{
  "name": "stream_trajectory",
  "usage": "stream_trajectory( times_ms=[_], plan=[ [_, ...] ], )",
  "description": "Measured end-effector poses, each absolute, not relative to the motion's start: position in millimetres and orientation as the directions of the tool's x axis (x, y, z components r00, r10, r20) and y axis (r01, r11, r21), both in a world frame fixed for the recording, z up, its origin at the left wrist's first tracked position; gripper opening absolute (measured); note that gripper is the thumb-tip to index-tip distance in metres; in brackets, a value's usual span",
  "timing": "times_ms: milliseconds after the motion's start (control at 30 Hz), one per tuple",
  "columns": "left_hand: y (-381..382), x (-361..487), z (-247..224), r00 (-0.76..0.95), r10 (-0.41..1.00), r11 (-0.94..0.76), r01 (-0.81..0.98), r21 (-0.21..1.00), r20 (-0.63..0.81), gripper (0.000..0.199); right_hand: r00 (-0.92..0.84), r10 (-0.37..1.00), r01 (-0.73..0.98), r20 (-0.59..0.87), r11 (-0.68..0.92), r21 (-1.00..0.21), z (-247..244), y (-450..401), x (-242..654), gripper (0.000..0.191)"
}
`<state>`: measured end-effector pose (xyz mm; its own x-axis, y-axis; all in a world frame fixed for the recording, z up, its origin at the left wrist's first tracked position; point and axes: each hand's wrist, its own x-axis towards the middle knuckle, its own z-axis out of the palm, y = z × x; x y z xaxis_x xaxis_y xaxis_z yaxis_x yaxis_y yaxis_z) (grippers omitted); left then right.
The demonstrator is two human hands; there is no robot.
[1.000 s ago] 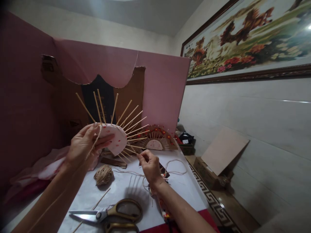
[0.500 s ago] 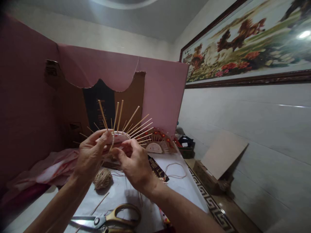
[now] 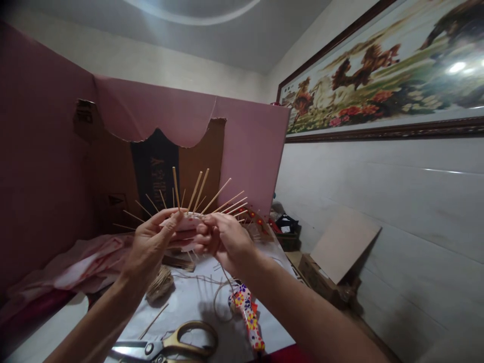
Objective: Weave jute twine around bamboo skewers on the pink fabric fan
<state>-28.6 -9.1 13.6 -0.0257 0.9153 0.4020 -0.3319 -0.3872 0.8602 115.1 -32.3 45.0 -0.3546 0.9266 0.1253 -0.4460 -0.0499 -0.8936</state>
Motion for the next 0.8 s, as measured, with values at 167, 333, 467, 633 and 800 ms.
stream_trajectory(
  times_ms=[167,333,467,633,800],
  plan=[
    [-7.6,-32.0,12.7,0.078,0.939,-0.279,-0.397,0.874,0.335,0.039,-0.151,0.96,-0.218,0.236,0.2,-0.955,37.4,-36.3,115.1,0.021],
    [-8.4,-35.2,12.5,0.137,0.927,-0.256,-0.452,0.855,0.35,0.041,-0.062,0.925,-0.141,0.374,0.363,-0.921,24.7,-32.2,111.5,0.031],
    [-9.4,-33.6,13.4,0.163,0.921,-0.249,-0.45,0.858,0.353,0.042,0.001,0.913,-0.129,0.408,0.405,-0.905,19.6,-27.0,112.6,0.032],
    [-8.5,-31.9,14.2,0.171,0.926,-0.245,-0.405,0.881,0.336,0.041,-0.007,0.924,-0.151,0.382,0.376,-0.914,14.9,-22.2,116.0,0.03],
    [-7.5,-32.2,13.4,0.147,0.934,-0.26,-0.347,0.901,0.326,0.041,0.014,0.924,-0.159,0.381,0.379,-0.912,11.9,-20.1,115.2,0.031]
  ],
)
